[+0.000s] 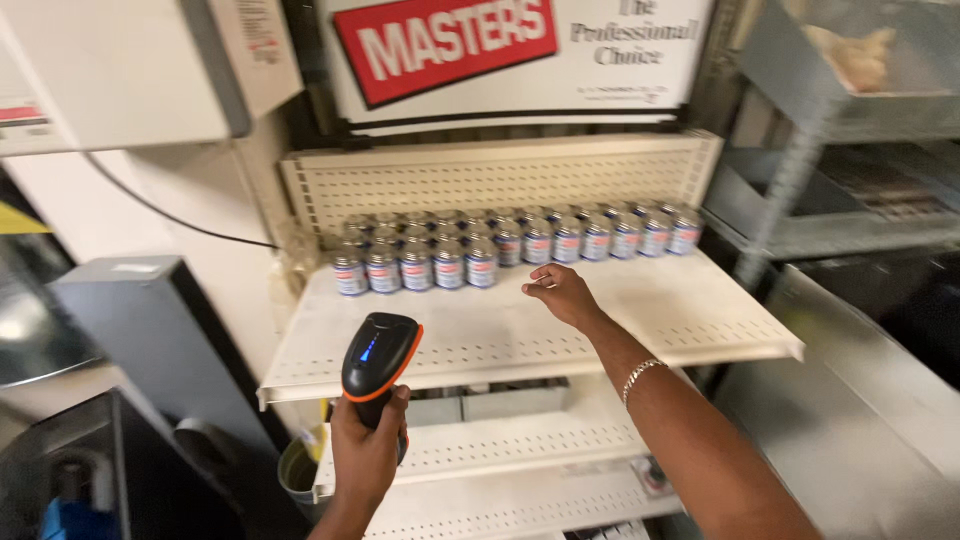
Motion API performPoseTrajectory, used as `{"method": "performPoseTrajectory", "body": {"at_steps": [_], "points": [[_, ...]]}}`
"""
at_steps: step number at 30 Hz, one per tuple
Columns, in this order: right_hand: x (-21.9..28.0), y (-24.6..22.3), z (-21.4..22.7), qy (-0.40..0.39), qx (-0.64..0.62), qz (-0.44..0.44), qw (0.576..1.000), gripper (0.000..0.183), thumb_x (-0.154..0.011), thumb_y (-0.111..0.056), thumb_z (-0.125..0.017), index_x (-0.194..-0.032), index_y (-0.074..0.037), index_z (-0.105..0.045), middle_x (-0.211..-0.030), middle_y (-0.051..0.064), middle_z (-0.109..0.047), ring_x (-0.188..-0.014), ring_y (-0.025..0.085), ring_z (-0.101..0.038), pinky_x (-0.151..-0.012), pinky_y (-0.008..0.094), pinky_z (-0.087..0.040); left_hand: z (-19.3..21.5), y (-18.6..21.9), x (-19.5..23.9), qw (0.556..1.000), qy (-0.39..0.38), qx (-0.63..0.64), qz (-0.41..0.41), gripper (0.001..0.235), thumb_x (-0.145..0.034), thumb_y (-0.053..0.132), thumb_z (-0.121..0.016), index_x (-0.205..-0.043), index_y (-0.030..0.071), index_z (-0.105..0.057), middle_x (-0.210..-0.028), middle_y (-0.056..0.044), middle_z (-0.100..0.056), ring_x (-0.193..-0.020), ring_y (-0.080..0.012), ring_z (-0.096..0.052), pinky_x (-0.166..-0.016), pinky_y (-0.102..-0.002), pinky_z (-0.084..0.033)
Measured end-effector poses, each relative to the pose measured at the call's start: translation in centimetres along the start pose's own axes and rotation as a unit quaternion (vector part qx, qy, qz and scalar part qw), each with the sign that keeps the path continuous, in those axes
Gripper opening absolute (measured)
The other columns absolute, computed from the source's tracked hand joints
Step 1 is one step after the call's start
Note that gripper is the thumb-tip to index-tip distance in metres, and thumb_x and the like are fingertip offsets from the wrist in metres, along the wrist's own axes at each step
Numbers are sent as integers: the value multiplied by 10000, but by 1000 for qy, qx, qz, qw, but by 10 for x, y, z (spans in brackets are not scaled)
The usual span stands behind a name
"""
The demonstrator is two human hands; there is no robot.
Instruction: The person scans several small cans one at a time using a handheld scanner and places them into a wire basket.
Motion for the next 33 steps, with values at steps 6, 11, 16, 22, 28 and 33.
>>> {"method": "performPoseTrajectory", "body": {"at_steps": [6,11,16,22,28,33], "points": [[-137,27,-60,11,59,139,988,522,-713,-368,-835,-1170,-149,-711,-1148,38,-757,-1058,156,-708,-881,291,-498,15,-25,-8,995,69,-42,51,202,-851,182,-708,-731,40,-630,-446,-67,-558,-436,-157,-502,-498,-335,-432],[-169,14,-77,-61,-67,50,995,880,-708,-245,-855,-1469,-13,-478,-1432,188,-585,-1266,282,-610,-998,369,-514,5,-38,-18,994,107,-4,17,275,-859,176,-734,-719,65,-525,-461,-60,-539,-409,-142,-492,-426,-326,-405],[-162,-8,-79,-137,-4,-7,991,549,-776,-288,-825,-1241,-62,-641,-1222,129,-715,-1028,295,-695,-753,386,-562,-7,-44,-31,992,125,-11,16,252,-859,174,-740,-745,63,-545,-471,-31,-488,-435,-130,-447,-426,-330,-388],[-147,-9,-76,-199,15,13,980,810,-701,-397,-825,-1411,-112,-558,-1369,139,-652,-1200,342,-646,-869,431,-602,-29,-47,-45,992,125,-18,19,252,-862,177,-737,-746,69,-541,-467,-37,-492,-435,-131,-439,-428,-328,-375],[-159,18,-69,-95,-81,62,990,473,-776,-252,-841,-1158,-20,-686,-1032,145,-763,-830,261,-734,-622,348,-598,-44,-50,-46,995,89,-14,31,147,-861,170,-744,-850,60,-647,-498,-19,-459,-466,-129,-394,-441,-318,-362],[-170,53,-56,-52,-295,60,952,287,-826,-275,-791,-942,-20,-728,-929,146,-767,-816,296,-743,-726,435,-628,-36,-53,-42,998,38,-54,9,166,-858,216,-761,-845,71,-679,-625,12,-494,-616,-122,-400,-581,-287,-392]]}}
Point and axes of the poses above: each hand's wrist, its own x-axis away from the middle knuckle, its own z-axis out of the back of the hand, y = z × x, the point moved 5 cm from there along -x, towards the middle knuckle
